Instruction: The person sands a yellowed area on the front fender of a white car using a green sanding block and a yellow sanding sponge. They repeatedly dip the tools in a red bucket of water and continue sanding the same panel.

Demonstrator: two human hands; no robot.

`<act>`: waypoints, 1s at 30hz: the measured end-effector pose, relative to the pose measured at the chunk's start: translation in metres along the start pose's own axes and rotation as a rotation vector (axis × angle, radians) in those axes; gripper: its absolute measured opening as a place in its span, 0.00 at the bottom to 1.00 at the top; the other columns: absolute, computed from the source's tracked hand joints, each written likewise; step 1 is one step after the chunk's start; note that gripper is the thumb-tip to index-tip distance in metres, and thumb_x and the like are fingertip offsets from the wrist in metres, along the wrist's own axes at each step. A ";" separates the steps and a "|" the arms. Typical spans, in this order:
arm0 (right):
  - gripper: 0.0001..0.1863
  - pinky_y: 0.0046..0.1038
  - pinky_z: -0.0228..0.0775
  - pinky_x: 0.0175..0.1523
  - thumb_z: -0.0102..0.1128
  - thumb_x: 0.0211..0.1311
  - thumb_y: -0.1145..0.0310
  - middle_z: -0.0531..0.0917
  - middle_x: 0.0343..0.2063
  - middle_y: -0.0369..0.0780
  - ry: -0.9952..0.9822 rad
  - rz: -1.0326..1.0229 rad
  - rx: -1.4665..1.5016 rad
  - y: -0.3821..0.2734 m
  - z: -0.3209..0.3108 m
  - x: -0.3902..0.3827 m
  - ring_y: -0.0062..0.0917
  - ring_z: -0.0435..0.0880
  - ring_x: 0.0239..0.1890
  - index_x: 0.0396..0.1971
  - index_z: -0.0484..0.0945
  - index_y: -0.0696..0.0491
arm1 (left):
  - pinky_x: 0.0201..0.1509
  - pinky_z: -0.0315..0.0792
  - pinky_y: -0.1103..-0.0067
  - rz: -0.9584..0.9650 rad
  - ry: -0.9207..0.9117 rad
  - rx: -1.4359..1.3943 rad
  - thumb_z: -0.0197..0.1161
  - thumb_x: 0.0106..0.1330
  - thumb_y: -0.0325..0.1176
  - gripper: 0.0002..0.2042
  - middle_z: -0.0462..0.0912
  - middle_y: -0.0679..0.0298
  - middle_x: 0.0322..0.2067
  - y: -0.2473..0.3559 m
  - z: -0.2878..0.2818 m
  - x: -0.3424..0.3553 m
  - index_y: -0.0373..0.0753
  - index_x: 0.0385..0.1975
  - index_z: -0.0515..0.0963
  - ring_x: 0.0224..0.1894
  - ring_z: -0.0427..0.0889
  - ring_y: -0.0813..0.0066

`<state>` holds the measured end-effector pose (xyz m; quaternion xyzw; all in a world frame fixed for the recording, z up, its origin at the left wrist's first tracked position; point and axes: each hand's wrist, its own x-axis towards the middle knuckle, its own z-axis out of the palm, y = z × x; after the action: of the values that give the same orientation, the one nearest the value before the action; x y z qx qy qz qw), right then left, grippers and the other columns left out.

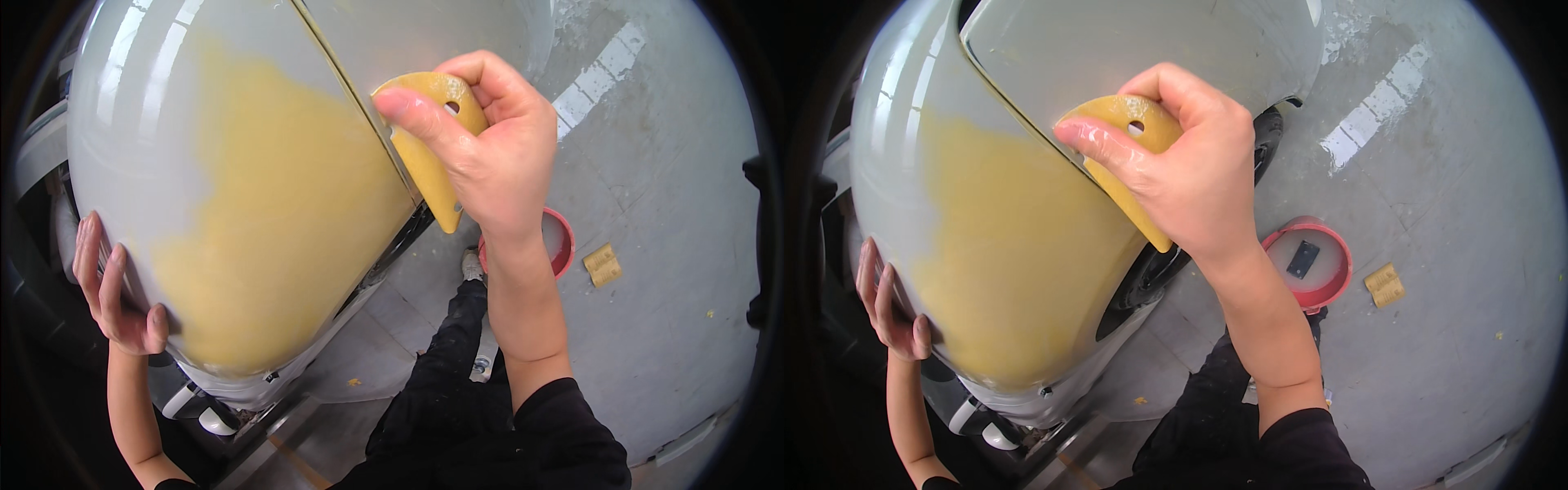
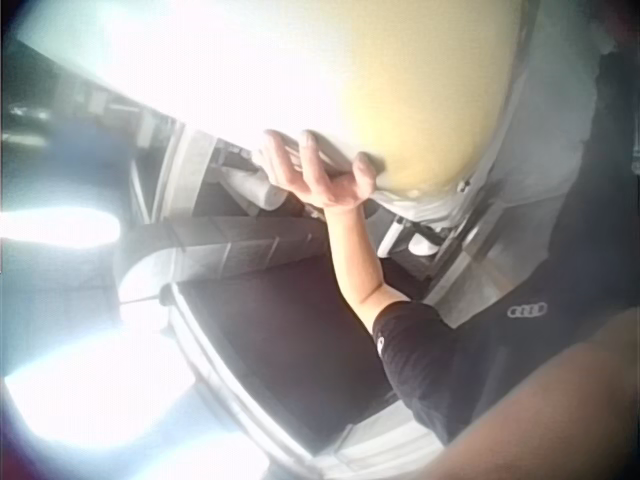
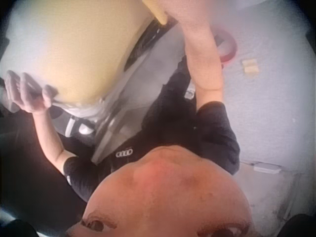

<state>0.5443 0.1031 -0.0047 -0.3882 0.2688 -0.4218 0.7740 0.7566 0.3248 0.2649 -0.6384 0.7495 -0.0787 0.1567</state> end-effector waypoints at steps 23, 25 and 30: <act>0.12 0.17 0.75 0.33 0.81 0.59 0.70 0.88 0.27 0.35 -0.137 0.057 -0.215 -0.048 0.020 0.042 0.12 0.84 0.27 0.27 0.83 0.57 | 0.73 0.62 0.41 0.010 0.018 -0.033 0.59 0.67 0.50 0.30 0.72 0.34 0.65 0.005 0.001 0.008 0.36 0.63 0.76 0.68 0.73 0.35; 0.13 0.17 0.75 0.33 0.81 0.59 0.68 0.88 0.27 0.34 -0.133 -0.031 -0.122 -0.050 0.021 0.043 0.12 0.84 0.27 0.26 0.83 0.56 | 0.73 0.62 0.41 0.003 0.023 -0.022 0.59 0.67 0.50 0.30 0.72 0.34 0.65 0.005 0.002 0.008 0.36 0.63 0.76 0.67 0.73 0.35; 0.14 0.17 0.73 0.32 0.81 0.59 0.67 0.87 0.25 0.33 -0.169 -0.247 -0.340 -0.045 0.009 0.055 0.11 0.82 0.28 0.26 0.82 0.57 | 0.73 0.62 0.41 0.014 0.025 -0.023 0.59 0.67 0.50 0.30 0.72 0.33 0.65 0.004 0.002 0.008 0.35 0.63 0.76 0.68 0.73 0.34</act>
<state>0.5584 0.0441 0.0325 -0.5772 0.2206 -0.4279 0.6596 0.7526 0.3178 0.2608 -0.6338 0.7567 -0.0769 0.1406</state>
